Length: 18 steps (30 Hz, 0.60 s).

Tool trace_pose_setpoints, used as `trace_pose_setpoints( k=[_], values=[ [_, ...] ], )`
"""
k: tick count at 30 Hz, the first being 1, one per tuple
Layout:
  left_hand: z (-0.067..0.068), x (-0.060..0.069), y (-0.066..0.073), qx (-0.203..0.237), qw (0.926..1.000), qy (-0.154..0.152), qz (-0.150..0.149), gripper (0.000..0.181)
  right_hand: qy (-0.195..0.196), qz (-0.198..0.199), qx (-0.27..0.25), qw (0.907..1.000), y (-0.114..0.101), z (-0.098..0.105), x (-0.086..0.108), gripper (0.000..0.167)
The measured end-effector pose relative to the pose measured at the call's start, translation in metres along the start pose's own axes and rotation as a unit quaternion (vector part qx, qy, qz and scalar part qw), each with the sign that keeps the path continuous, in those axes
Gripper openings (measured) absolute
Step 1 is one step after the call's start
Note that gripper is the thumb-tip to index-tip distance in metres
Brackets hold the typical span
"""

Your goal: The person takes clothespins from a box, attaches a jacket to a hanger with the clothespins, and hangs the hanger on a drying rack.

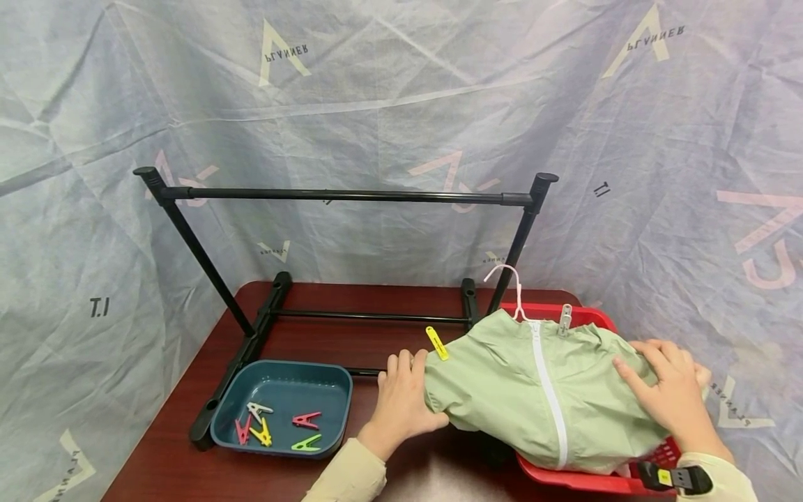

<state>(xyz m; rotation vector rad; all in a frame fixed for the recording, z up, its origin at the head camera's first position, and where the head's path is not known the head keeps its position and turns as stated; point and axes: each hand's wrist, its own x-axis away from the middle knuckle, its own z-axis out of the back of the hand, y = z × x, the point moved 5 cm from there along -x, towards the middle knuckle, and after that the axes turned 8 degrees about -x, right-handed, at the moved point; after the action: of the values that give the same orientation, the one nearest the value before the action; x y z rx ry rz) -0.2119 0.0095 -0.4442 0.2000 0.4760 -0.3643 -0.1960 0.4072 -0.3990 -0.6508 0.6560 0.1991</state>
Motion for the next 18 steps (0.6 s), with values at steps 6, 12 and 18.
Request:
trace_pose_setpoints(
  k=[6,12,18],
  values=[
    [0.002,0.001,-0.004,0.002,0.9999,-0.005,0.01,0.102,0.008,0.022,0.004,0.9997,-0.006,0.001,-0.001,0.038],
    [0.004,0.002,-0.009,0.011,0.9996,-0.003,0.026,0.099,0.016,0.037,-0.005,0.9992,-0.012,0.003,-0.003,0.04],
    [0.005,0.003,-0.013,0.032,0.9987,-0.006,0.038,0.099,0.012,0.024,-0.011,0.9996,-0.012,0.004,-0.005,0.048]
  ],
)
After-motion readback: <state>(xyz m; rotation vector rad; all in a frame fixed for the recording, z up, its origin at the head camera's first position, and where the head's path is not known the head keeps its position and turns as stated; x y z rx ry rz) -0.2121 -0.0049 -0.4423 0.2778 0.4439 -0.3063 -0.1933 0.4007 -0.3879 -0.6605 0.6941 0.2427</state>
